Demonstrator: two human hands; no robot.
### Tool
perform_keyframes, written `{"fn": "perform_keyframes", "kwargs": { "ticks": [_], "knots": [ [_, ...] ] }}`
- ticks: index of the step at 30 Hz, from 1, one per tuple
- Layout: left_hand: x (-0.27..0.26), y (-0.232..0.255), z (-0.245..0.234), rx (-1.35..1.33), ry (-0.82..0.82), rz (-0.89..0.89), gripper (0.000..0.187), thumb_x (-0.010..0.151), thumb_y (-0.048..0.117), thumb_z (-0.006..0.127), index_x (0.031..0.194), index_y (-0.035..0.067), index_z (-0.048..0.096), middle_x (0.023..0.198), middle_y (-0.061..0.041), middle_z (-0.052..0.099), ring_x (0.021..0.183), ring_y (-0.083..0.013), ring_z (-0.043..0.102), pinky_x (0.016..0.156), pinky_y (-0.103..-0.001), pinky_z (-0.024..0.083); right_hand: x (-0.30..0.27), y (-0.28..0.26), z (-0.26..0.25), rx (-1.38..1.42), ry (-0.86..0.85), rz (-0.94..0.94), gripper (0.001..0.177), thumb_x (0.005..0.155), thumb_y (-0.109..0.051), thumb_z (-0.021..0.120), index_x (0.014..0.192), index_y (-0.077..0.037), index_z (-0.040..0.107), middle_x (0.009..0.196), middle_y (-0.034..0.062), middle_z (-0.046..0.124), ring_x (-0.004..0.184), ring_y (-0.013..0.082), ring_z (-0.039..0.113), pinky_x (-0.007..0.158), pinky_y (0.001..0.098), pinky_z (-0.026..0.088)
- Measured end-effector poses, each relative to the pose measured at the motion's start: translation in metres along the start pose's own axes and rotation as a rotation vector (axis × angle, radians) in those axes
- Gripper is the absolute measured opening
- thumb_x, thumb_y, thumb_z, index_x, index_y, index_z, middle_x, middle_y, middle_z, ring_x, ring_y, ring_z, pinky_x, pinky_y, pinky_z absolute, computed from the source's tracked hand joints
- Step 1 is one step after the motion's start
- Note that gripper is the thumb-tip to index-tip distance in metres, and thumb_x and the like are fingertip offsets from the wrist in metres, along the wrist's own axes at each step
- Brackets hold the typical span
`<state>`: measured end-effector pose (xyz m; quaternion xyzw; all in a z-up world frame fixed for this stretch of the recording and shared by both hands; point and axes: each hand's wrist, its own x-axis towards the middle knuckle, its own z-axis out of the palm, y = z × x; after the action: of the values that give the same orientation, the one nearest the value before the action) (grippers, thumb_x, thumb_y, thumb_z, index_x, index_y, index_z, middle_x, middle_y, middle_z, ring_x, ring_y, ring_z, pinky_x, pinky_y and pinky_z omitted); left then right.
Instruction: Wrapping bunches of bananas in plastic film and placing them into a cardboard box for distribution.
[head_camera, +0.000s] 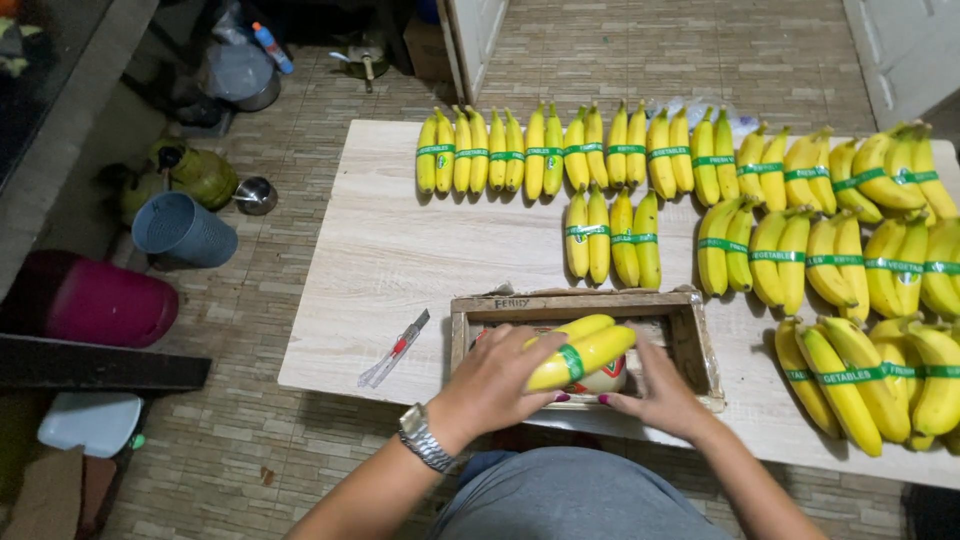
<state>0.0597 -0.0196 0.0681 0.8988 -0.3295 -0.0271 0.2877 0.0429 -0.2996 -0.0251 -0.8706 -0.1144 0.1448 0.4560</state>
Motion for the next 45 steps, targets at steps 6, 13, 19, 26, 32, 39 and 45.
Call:
{"fn": "perform_keyframes", "kwargs": {
  "ticks": [6, 13, 19, 26, 32, 39, 45],
  "knots": [
    [-0.004, 0.018, -0.039, -0.253, -0.203, -0.252, 0.062, 0.083, 0.026, 0.080, 0.139, 0.010, 0.059, 0.103, -0.026, 0.071, 0.099, -0.0436, 0.071, 0.086, -0.051, 0.055, 0.009, 0.052, 0.030, -0.505, 0.099, -0.023, 0.069, 0.093, -0.045, 0.066, 0.151, -0.017, 0.043, 0.151, 0.0051, 0.049, 0.140, 0.0261, 0.047, 0.108, 0.0491, 0.043],
    [-0.005, 0.017, -0.054, -0.310, -0.190, -0.345, 0.045, 0.087, 0.028, 0.078, 0.126, 0.009, 0.065, 0.091, -0.020, 0.073, 0.079, -0.0343, 0.073, 0.069, -0.042, 0.060, 0.013, 0.070, 0.031, -0.642, 0.085, 0.000, 0.063, 0.092, -0.050, 0.063, 0.148, -0.025, 0.047, 0.149, -0.0052, 0.051, 0.141, 0.0178, 0.046, 0.109, 0.0475, 0.043],
    [-0.009, -0.009, -0.037, -0.561, -0.284, -0.667, 0.049, 0.093, 0.032, 0.074, 0.131, 0.003, 0.062, 0.081, -0.015, 0.068, 0.050, -0.0167, 0.060, 0.044, -0.024, 0.053, 0.014, 0.075, 0.033, -0.655, 0.083, 0.009, 0.063, 0.089, -0.051, 0.066, 0.145, -0.028, 0.048, 0.148, -0.0074, 0.050, 0.143, 0.0155, 0.044, 0.110, 0.0473, 0.042],
    [-0.015, -0.026, -0.022, -0.672, -0.320, -0.731, 0.048, 0.095, 0.035, 0.071, 0.125, -0.002, 0.062, 0.086, -0.019, 0.071, 0.062, -0.0228, 0.071, 0.057, -0.032, 0.061, 0.002, 0.032, 0.038, -0.656, 0.192, -0.100, 0.072, 0.085, -0.042, 0.072, 0.146, -0.017, 0.042, 0.152, 0.0058, 0.045, 0.144, 0.0257, 0.042, 0.110, 0.0530, 0.039],
    [-0.014, -0.062, 0.002, -0.785, -0.405, -0.741, 0.058, 0.095, 0.043, 0.068, 0.127, -0.005, 0.062, 0.087, -0.020, 0.071, 0.071, -0.0256, 0.073, 0.070, -0.038, 0.062, 0.014, -0.038, 0.047, -0.720, 0.200, -0.495, 0.110, 0.073, -0.047, 0.085, 0.156, -0.006, 0.026, 0.154, 0.0188, 0.038, 0.146, 0.0347, 0.035, 0.111, 0.0559, 0.031],
    [-0.025, -0.050, -0.009, -0.831, -0.313, -0.808, 0.076, 0.088, 0.057, 0.070, 0.128, -0.008, 0.065, 0.110, -0.027, 0.070, 0.105, -0.0347, 0.069, 0.096, -0.046, 0.054, 0.048, -0.030, 0.054, -0.844, -0.010, -0.523, 0.117, 0.057, -0.040, 0.095, 0.151, -0.007, 0.036, 0.135, 0.0113, 0.053, 0.129, 0.0277, 0.052, 0.098, 0.0432, 0.042],
    [-0.041, 0.023, -0.058, -0.189, -0.531, -0.513, 0.115, 0.075, 0.056, 0.075, 0.164, 0.026, 0.009, 0.169, -0.020, -0.009, 0.156, -0.0392, -0.008, 0.122, -0.058, 0.013, 0.067, -0.021, 0.045, -0.610, -0.193, -0.513, 0.107, 0.067, -0.036, 0.085, 0.155, -0.009, 0.032, 0.147, 0.0198, 0.050, 0.129, 0.0360, 0.050, 0.102, 0.0494, 0.038]
  ]
}}
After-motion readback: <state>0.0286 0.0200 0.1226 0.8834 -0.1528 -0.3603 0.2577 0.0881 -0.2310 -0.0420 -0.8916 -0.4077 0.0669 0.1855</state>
